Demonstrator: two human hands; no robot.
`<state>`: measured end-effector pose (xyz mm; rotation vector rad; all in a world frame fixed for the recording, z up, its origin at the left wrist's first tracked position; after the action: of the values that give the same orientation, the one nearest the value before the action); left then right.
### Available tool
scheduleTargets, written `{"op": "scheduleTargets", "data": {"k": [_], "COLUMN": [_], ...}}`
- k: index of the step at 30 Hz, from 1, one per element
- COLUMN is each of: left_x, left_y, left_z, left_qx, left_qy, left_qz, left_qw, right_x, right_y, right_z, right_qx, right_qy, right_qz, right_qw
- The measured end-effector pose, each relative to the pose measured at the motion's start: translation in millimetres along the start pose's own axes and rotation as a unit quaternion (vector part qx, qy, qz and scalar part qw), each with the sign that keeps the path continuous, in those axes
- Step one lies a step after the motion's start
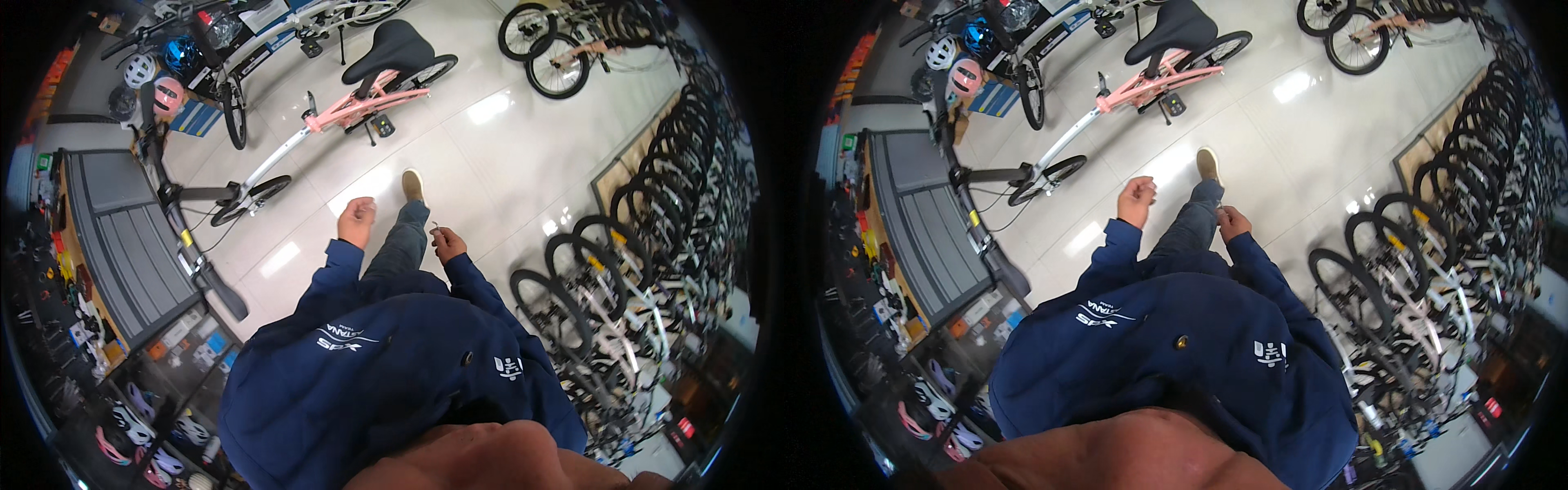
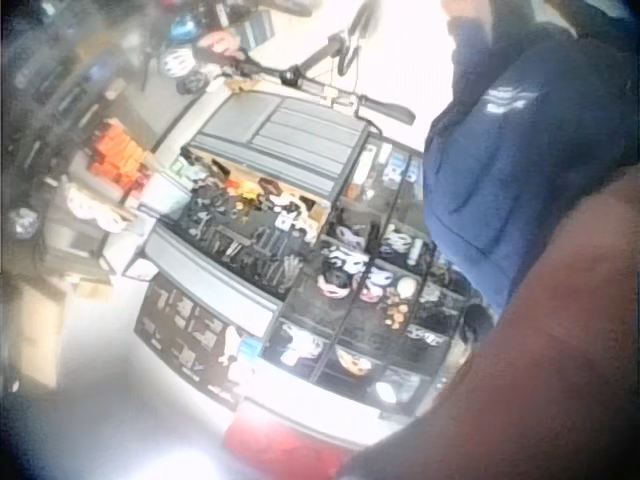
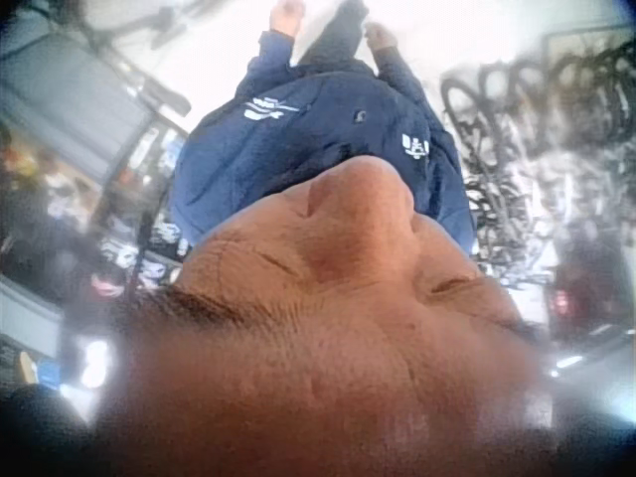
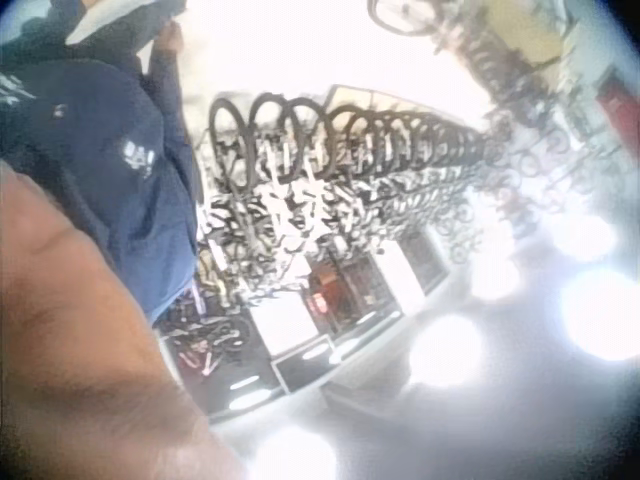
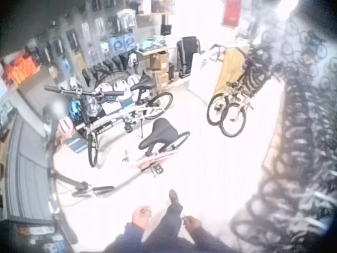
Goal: The person assembles a bicycle by attaching the handlebar, tightening bolts, routing cables, and applying tape to the frame. They use an Allen key and other hand tools to secure components and adjust the handlebar position.
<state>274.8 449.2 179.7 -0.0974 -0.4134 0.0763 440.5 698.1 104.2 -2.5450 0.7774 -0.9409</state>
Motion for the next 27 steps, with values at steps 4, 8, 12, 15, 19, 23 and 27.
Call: {"op": "scheduleTargets", "data": {"k": [4, 8, 12, 15, 19, 23, 27], "left_x": [-99.2, -190.4, -258.1, -295.1, -333.5, -337.9, -335.4], "left_y": [62.3, 123.4, 167.2, 198.4, 224.6, 233.8, 241.4], "left_z": [7.0, 33.6, 51.2, 55.1, 53.6, 43.3, 33.1], "left_qx": [-0.019, -0.052, -0.122, -0.06, -0.044, -0.04, -0.021], "left_qy": [0.077, 0.14, 0.154, 0.241, 0.284, 0.266, 0.282], "left_qz": [0.125, 0.188, 0.266, 0.297, 0.376, 0.457, 0.517], "left_qw": [0.989, 0.971, 0.944, 0.922, 0.881, 0.848, 0.808], "right_x": [-119.9, -244.4, -348.5, -414.8, -499.8, -600.7, -695.7], "right_y": [-48.1, -83.4, -97.0, -89.6, -77.8, -63.2, -23.6], "right_z": [-29.4, -64.8, -115.8, -144.2, -152.6, -132.7, -94.3], "right_qx": [0.084, 0.052, -0.018, -0.101, -0.117, -0.212, -0.254], "right_qy": [-0.009, -0.03, 0.002, 0.068, 0.121, 0.196, 0.238], "right_qz": [-0.01, 0.012, -0.027, -0.056, -0.048, -0.165, -0.216], "right_qw": [0.996, 0.998, 0.999, 0.991, 0.985, 0.943, 0.912]}}
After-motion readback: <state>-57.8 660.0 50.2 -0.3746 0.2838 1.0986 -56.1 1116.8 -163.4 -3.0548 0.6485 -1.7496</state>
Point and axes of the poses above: each hand's wrist, its own x-axis away from the middle knuckle, its own y-axis out of the palm, z = x × y, the point moved 3 cm from there along -x, towards the middle knuckle, and after that the axes turned 13 degrees about z, right-handed, at the moved point
